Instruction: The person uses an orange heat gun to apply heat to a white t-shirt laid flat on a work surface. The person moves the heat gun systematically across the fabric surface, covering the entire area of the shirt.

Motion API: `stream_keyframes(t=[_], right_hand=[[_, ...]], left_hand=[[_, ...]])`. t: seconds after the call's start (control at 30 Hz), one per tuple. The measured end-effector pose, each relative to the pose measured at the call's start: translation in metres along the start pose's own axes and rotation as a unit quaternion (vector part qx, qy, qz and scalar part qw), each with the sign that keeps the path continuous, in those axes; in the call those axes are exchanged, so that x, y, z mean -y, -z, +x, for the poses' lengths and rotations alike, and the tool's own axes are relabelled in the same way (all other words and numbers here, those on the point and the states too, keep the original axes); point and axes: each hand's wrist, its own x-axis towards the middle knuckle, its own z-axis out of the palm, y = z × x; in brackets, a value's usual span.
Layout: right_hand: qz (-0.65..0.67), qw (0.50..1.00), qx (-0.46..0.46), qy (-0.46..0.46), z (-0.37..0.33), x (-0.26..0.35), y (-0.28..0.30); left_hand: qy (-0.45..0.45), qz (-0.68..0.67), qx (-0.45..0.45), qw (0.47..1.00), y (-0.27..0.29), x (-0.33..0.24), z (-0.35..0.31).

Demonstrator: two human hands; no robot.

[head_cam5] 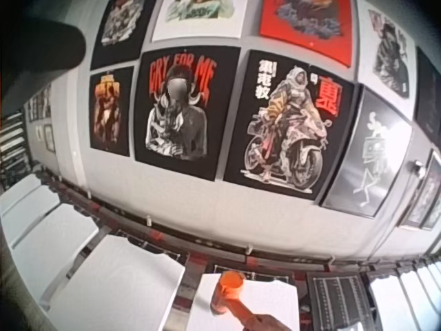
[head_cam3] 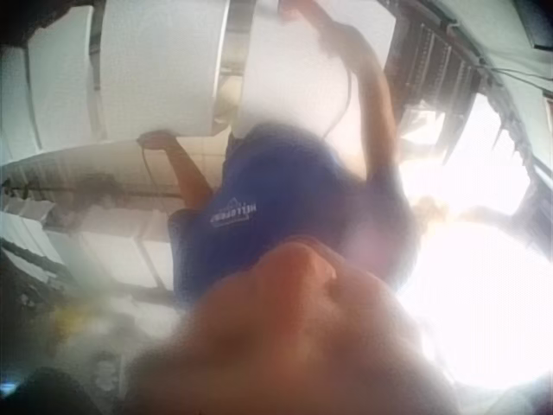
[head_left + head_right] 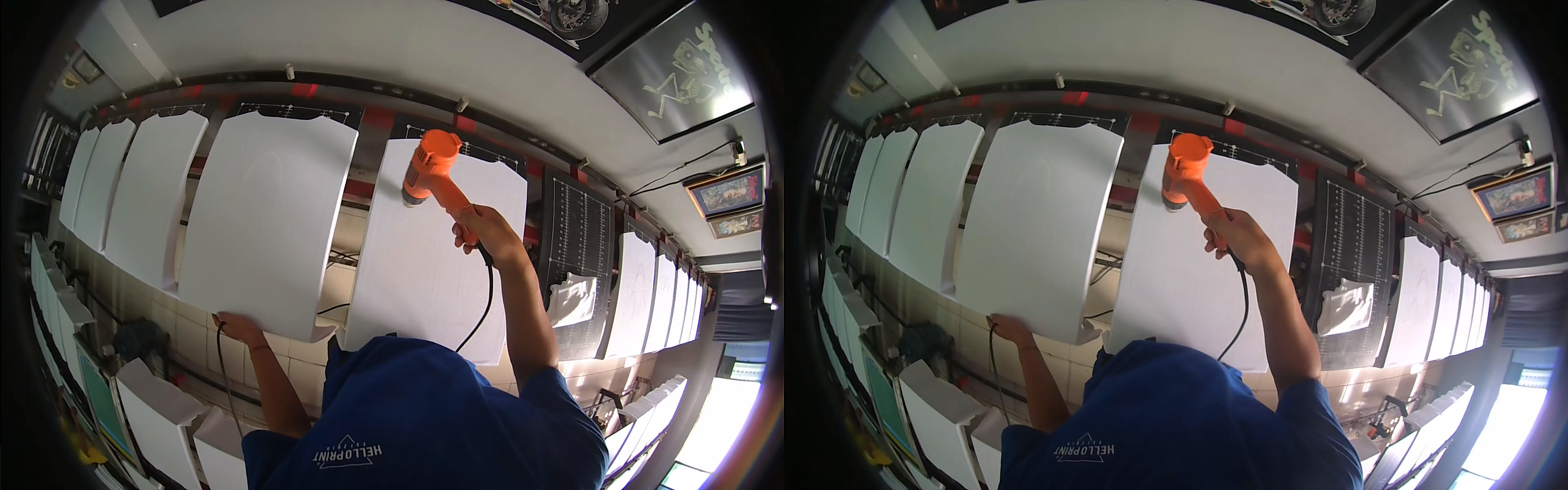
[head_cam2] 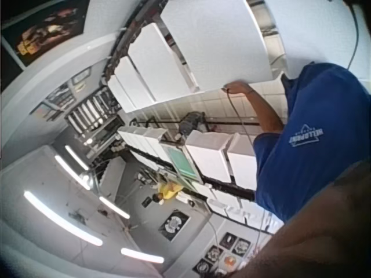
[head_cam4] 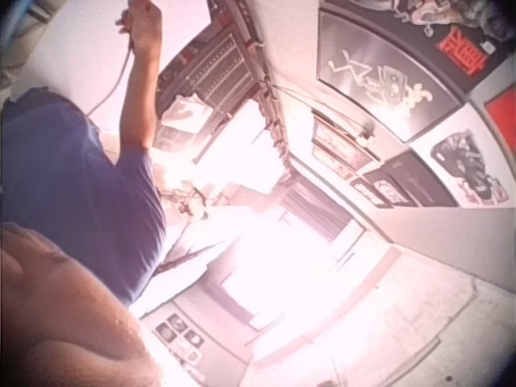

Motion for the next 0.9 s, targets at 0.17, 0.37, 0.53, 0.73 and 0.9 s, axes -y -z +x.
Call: stream_keyframes(t=[0.17,0.37,0.53,0.73,0.9], right_hand=[[0.013,1.000,0.008,-0.012,-0.021,-0.016,0.001],[0.046,0.998,0.032,-0.004,-0.034,-0.031,-0.006],[0.034,0.997,0.054,-0.034,-0.040,-0.027,0.000],[-0.004,1.000,-0.009,-0.007,-0.055,-0.038,0.012],[0.050,0.997,-0.059,0.013,-0.053,-0.041,0.045]], left_hand=[[0.011,0.001,0.002,1.000,-0.005,-0.010,-0.008],[-0.009,0.013,-0.003,1.000,-0.004,0.004,0.003],[-0.001,0.031,0.000,1.000,-0.003,0.015,0.013],[-0.034,0.050,0.016,0.998,0.002,0.025,0.021],[0.021,0.083,0.009,0.996,-0.010,0.000,-0.003]])
